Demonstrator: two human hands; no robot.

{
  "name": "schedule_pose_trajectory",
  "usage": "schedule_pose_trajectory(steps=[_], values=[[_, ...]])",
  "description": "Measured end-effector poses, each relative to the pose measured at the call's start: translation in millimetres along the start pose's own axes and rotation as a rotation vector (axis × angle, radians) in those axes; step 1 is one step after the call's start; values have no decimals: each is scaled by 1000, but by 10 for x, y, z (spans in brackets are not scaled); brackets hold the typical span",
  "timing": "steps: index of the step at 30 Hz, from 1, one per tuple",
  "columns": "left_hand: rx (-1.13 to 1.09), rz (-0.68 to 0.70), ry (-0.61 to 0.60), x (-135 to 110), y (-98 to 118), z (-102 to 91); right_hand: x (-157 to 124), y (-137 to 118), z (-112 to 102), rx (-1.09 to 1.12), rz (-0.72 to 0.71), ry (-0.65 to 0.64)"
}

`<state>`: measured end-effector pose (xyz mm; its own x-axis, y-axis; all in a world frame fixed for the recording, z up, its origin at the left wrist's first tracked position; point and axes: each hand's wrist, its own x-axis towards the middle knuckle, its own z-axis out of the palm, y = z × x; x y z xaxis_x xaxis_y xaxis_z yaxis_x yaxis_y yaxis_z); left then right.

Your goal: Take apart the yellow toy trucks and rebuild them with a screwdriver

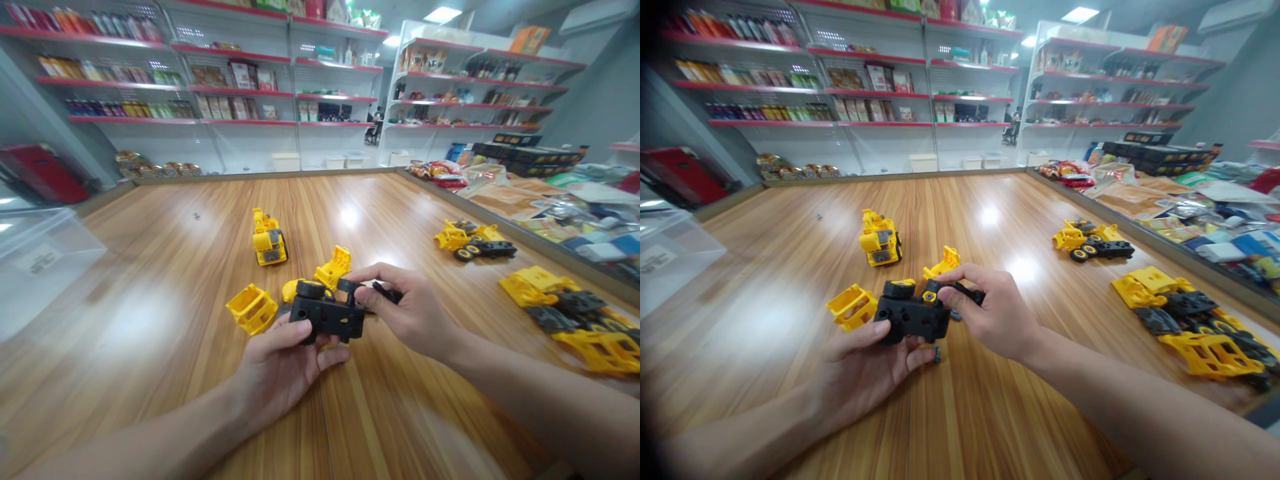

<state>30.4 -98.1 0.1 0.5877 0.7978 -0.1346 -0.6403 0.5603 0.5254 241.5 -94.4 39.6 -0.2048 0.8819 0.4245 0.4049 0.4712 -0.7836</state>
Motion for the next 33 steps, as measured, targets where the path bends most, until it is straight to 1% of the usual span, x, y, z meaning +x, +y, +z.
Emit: schedule_pose_trajectory(steps=[2,5,8,12,17,21,26,30,33], values=[[-21,-16,-45,-2,-7,-9,0,-11,-3,48,0,-9],[-19,-33,-67,6,-14,-11,-3,-10,-3,109,-3,-25],[38,-35,-81,15,-23,-2,-16,10,7,99,-34,-46],[105,19,-32,29,-31,15,-35,29,36,67,-76,-56],[106,53,59,52,-29,28,-39,12,65,152,-97,-105],[103,60,59,50,-30,36,-43,0,65,174,-98,-140],[125,50,45,39,-28,57,-41,-12,57,29,-133,-192],[145,71,84,33,-28,82,-19,9,40,-50,-214,-152],[165,62,101,23,-30,104,-9,19,8,-56,-164,-144]])
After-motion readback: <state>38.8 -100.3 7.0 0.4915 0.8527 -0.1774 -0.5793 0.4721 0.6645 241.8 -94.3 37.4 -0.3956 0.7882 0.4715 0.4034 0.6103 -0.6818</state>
